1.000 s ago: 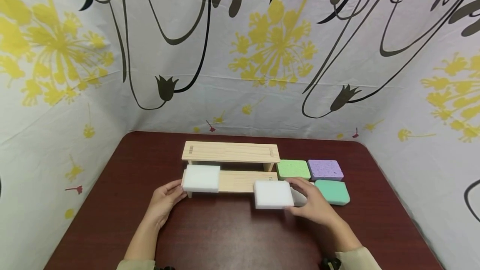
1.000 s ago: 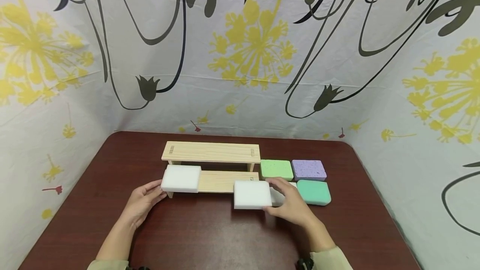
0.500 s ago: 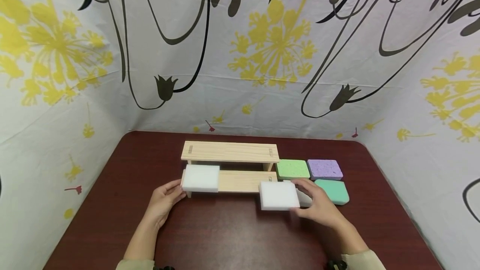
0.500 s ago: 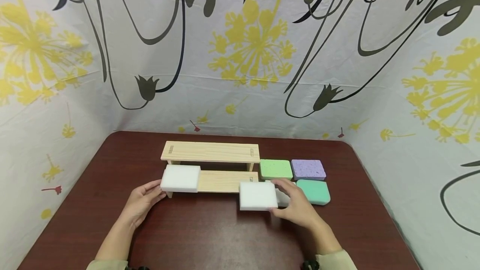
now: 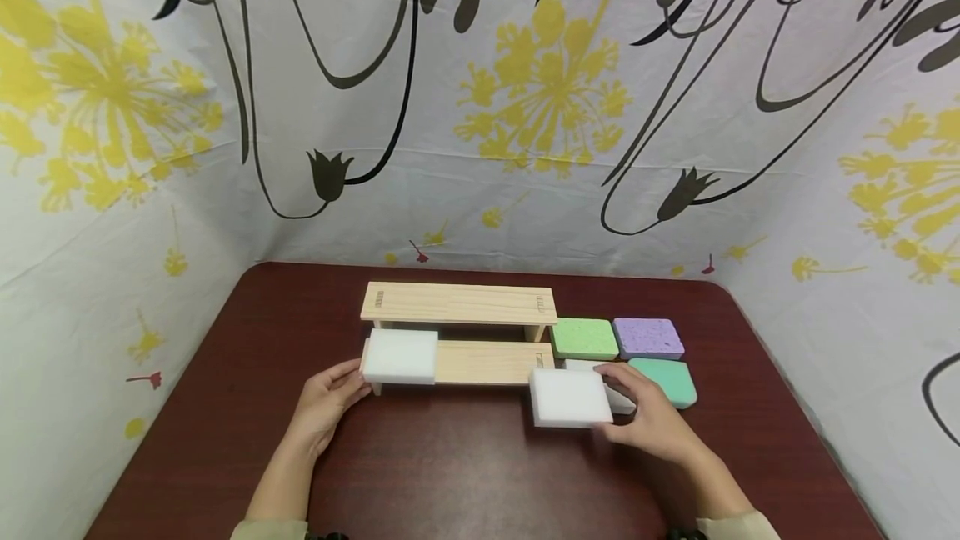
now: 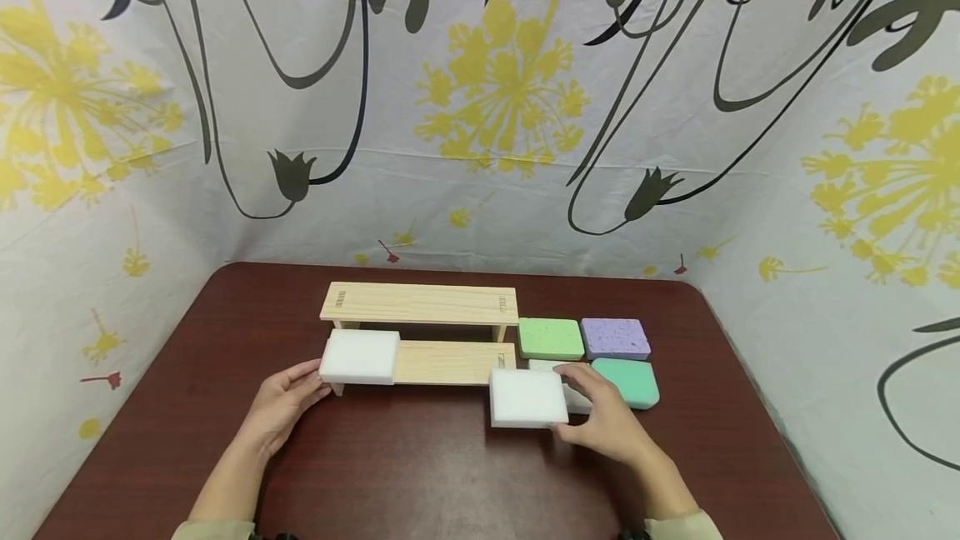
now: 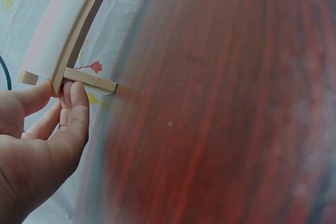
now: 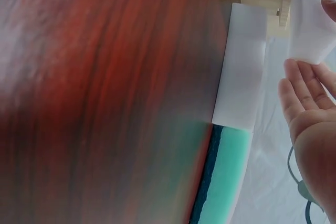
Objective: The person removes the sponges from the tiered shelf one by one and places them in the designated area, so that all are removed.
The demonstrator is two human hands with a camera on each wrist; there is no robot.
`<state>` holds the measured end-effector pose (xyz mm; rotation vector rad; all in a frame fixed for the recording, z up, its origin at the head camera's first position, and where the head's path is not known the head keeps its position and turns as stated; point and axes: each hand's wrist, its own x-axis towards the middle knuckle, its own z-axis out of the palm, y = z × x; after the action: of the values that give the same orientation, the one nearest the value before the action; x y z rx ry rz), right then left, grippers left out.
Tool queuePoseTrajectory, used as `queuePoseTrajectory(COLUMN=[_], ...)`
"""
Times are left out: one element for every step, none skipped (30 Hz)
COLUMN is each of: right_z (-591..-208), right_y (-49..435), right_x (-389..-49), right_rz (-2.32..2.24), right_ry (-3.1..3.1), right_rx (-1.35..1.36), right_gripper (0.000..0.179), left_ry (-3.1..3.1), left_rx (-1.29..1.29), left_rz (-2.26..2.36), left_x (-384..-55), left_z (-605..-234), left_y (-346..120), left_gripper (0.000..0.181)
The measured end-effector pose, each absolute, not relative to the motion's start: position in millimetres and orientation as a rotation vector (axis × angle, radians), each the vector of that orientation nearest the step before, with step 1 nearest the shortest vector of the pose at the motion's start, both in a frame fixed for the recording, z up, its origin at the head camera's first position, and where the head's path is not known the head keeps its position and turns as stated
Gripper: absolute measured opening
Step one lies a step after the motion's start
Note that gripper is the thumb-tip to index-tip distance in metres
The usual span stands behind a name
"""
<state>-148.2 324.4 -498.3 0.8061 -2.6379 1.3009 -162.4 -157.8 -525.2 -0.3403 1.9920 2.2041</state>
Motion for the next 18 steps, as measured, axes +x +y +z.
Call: queuePoseTrajectory(right_z=[-498,-498,-498,-498,-498,-498,-498,-498,-498,-498,-499,-499,-499,-500,-500,-501,-501,-501], right_y=[325,326,327,329,330,331,333,334,335,336,337,338,340,341,342,343,343,344], right_x=[-148,-147,-146,-145,-144,-144,-143,-142,-141,-141,-140,-140,-139,-139,-138,-138,-137,-137], right_rz=[1.31,1.318,1.329,1.343,1.356,1.373,1.397,1.417,1.435,1.455,1.469,1.486,1.495,1.495,1.5,1.502,1.501,1.502], right_ry=[-2.628,-2.621,-2.617,-2.615,-2.614,-2.616,-2.614,-2.611,-2.607,-2.602,-2.597,-2.592,-2.586,-2.581,-2.575,-2.569,-2.562,-2.557], right_rx=[0.813,0.819,0.824,0.827,0.832,0.834,0.835,0.839,0.842,0.843,0.846,0.842,0.841,0.843,0.84,0.841,0.843,0.841], right_gripper=[0.071,0.071,0.071,0.071,0.071,0.071,0.072,0.072,0.072,0.072,0.072,0.073,0.073,0.073,0.074,0.074,0.075,0.075], left_ry=[1.993,1.993,1.992,1.992,1.991,1.991,1.992,1.993,1.992,1.994,1.994,1.995,1.996,1.997,1.995,1.997,1.996,1.996], left_rx=[-0.339,-0.34,-0.341,-0.342,-0.341,-0.342,-0.344,-0.342,-0.344,-0.343,-0.343,-0.342,-0.343,-0.339,-0.341,-0.337,-0.339,-0.341], left_rz=[2.204,2.203,2.204,2.204,2.207,2.206,2.207,2.206,2.207,2.206,2.209,2.209,2.212,2.212,2.214,2.214,2.217,2.217], left_x=[-162,-162,-162,-161,-161,-161,-161,-162,-162,-162,-162,-162,-163,-163,-163,-163,-163,-163], left_z=[-525,-525,-525,-525,-525,-525,-525,-525,-525,-526,-526,-526,-526,-527,-527,-527,-527,-527], left_y=[-158,-158,-158,-158,-157,-157,-157,-157,-157,-157,-157,-157,-157,-157,-157,-157,-157,-157], left_gripper=[0.04,0.041,0.041,0.041,0.041,0.041,0.041,0.042,0.041,0.041,0.041,0.041,0.04,0.04,0.04,0.041,0.04,0.04])
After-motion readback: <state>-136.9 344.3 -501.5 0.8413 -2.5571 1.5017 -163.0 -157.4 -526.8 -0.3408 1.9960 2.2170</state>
